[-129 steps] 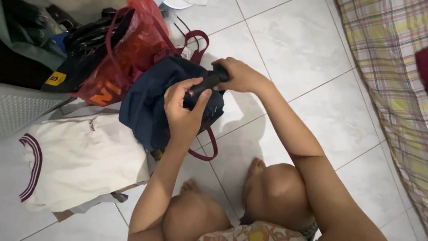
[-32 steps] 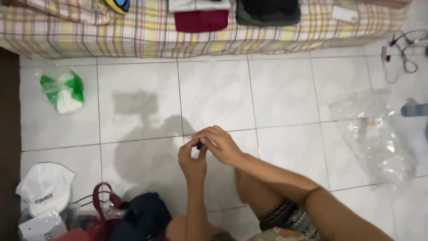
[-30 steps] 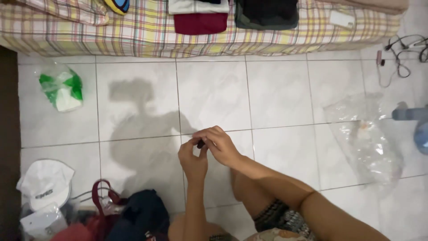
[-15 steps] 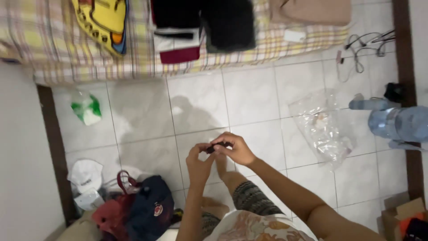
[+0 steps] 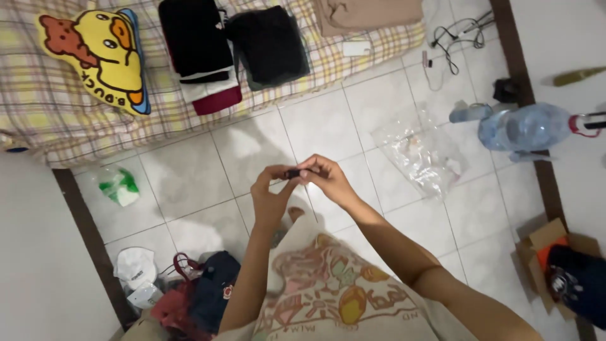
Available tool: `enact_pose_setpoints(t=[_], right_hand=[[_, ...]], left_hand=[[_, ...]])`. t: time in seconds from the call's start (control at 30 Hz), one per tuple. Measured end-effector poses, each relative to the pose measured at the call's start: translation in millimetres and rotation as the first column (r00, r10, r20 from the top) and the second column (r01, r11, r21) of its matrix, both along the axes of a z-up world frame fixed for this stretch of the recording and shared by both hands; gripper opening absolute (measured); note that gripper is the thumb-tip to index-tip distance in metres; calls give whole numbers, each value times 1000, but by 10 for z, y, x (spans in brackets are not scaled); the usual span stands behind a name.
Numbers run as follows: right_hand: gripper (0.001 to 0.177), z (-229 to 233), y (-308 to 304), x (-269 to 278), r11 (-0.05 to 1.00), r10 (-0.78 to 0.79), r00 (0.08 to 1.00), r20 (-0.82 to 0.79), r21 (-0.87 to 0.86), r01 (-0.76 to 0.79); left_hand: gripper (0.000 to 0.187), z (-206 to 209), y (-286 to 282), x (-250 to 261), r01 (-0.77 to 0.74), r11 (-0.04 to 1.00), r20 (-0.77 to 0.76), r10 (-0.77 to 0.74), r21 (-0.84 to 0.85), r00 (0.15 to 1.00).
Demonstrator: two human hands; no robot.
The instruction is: Organize personal items, including a small fan and small containers, and put them away.
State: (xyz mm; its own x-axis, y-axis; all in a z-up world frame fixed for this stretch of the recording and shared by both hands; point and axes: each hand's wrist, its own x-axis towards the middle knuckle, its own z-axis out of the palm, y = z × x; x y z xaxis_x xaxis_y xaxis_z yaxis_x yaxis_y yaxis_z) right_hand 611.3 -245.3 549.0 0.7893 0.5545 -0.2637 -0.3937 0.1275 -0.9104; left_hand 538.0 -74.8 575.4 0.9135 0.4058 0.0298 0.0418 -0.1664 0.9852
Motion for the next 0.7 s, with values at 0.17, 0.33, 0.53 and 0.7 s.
enact_pose_setpoints(t=[0.17,0.33,0.53,0.7], right_hand=[[13,171,202,249,997,-9,997,70,-73,14],[14,295,626,771,995,38,971,237,-96,-15],[9,421,979,1572,975,-3,941,337,-206,77],[11,244,1066,2506,927,87,846,527,-354,125]], left_hand=[[31,-130,104,302,-31,988,24,35,-149,999],[22,-188,449,783,32,963,108,-3,-266,994],[22,179,962,1636,149,987,71,-145,-57,987],[30,46,1198,2519,165,867,67,-221,470,973]])
